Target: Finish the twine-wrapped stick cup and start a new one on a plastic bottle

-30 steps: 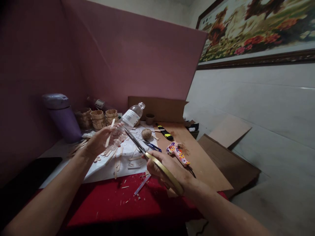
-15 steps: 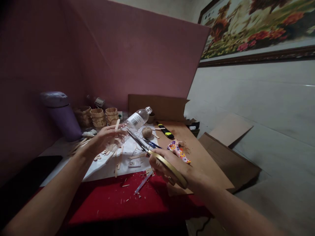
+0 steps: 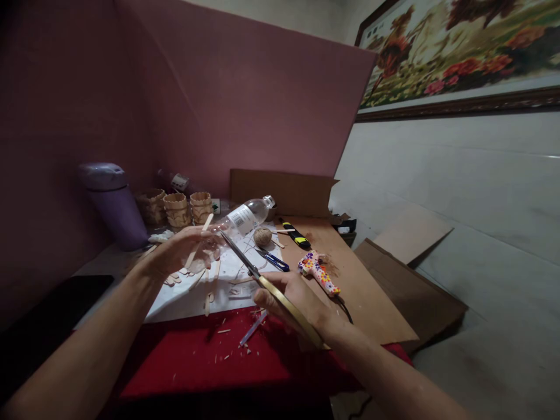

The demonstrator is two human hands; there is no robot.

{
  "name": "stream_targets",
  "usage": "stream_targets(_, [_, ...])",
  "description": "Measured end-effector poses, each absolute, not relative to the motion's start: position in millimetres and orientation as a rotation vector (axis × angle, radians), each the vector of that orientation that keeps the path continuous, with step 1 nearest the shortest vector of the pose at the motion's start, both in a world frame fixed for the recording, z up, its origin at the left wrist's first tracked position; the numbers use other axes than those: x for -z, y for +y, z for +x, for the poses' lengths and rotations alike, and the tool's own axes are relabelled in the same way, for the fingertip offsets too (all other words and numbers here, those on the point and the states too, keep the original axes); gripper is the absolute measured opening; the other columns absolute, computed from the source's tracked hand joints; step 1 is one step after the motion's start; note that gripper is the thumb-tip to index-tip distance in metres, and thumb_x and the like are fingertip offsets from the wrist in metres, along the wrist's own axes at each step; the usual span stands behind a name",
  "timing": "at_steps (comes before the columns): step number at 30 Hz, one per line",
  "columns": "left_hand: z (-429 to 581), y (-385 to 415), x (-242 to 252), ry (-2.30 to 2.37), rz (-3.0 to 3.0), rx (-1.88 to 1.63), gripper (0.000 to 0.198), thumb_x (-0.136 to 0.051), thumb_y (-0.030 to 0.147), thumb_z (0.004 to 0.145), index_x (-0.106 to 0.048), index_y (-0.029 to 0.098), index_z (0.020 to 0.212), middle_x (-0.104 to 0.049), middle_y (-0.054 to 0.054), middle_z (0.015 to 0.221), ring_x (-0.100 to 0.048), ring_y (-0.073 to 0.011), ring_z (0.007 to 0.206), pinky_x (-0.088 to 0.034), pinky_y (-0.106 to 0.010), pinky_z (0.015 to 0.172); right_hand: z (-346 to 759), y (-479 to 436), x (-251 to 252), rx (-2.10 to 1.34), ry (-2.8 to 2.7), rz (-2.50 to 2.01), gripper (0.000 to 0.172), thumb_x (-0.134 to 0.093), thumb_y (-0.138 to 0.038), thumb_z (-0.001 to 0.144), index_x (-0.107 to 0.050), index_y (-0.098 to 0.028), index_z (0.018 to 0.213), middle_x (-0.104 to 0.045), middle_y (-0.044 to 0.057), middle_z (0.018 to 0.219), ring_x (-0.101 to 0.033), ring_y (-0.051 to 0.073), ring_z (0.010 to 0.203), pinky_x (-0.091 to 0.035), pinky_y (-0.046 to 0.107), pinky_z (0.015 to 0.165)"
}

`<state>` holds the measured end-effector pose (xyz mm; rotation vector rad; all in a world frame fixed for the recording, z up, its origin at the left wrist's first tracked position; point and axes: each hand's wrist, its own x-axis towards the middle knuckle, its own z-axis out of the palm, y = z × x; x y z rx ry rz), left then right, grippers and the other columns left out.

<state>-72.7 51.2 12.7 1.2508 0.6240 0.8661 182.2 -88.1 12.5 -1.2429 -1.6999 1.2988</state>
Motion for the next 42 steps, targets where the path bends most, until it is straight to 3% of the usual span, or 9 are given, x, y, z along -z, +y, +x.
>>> stream_targets(5, [-78,50,-18,0.612,1.176,-0.810,0.051,-0.069,0.030,0.074,-0.070,0.014,0.122,-0.074,-0.010,0.087,-0.065,-0.0207,0.065,-0.050,-0.026,0.045,169,-91,-21,-1.392,-1.657,-1.163,0.067,-0.060,-0.086,0.068,-0.050,-0.020,0.074,-0.038,-0.007,0.058,-0.027,0.006,0.046,-0.021,0.022,0.041])
stream_targets(11, [-79,50,-19,0.633,1.198,-0.839,0.054,-0.069,0.030,0.075,-0.067,0.013,0.126,-0.074,-0.010,0.090,-0.065,-0.0204,0.065,-0.050,-0.026,0.044,157,-91,-25,-1.154,-1.738,-1.255,0.063,-0.068,-0.079,0.067,-0.053,-0.018,0.072,-0.040,-0.005,0.059,-0.031,0.006,0.049,-0.023,0.022,0.042])
stream_targets(18, [-81,51,-18,0.643,1.239,-0.783,0.049,-0.070,0.032,0.075,-0.069,0.014,0.121,-0.074,-0.011,0.091,-0.065,-0.0192,0.063,-0.051,-0.026,0.044,159,-91,-25,-1.359,-1.662,-1.286,0.072,-0.056,-0.092,0.061,-0.050,-0.021,0.071,-0.043,-0.005,0.057,-0.033,0.007,0.044,-0.028,0.023,0.040])
stream_targets(28, [-73,49,-18,0.717,1.313,-0.912,0.041,-0.078,0.028,0.071,-0.074,0.011,0.108,-0.074,-0.011,0.088,-0.063,-0.0156,0.057,-0.050,-0.025,0.044,154,-85,-3,-1.130,-1.666,-1.244,0.058,-0.069,-0.076,0.070,-0.056,-0.020,0.077,-0.042,-0.005,0.057,-0.033,0.008,0.049,-0.025,0.022,0.043])
stream_targets(32, [-73,47,-20,0.718,1.332,-0.897,0.043,-0.078,0.027,0.072,-0.074,0.012,0.112,-0.074,-0.012,0.092,-0.064,-0.0155,0.058,-0.051,-0.025,0.045,159,-82,8,-1.163,-1.683,-1.190,0.061,-0.066,-0.076,0.073,-0.063,-0.017,0.087,-0.040,-0.006,0.057,-0.031,0.008,0.048,-0.023,0.022,0.043])
stream_targets(42, [-74,46,-20,0.704,1.399,-0.852,0.040,-0.078,0.028,0.073,-0.077,0.013,0.110,-0.072,-0.012,0.092,-0.063,-0.0147,0.058,-0.049,-0.025,0.044,160,-80,15,-1.094,-1.688,-1.181,0.053,-0.074,-0.067,0.071,-0.068,-0.016,0.083,-0.053,-0.001,0.069,-0.042,0.014,0.064,-0.036,0.025,0.059])
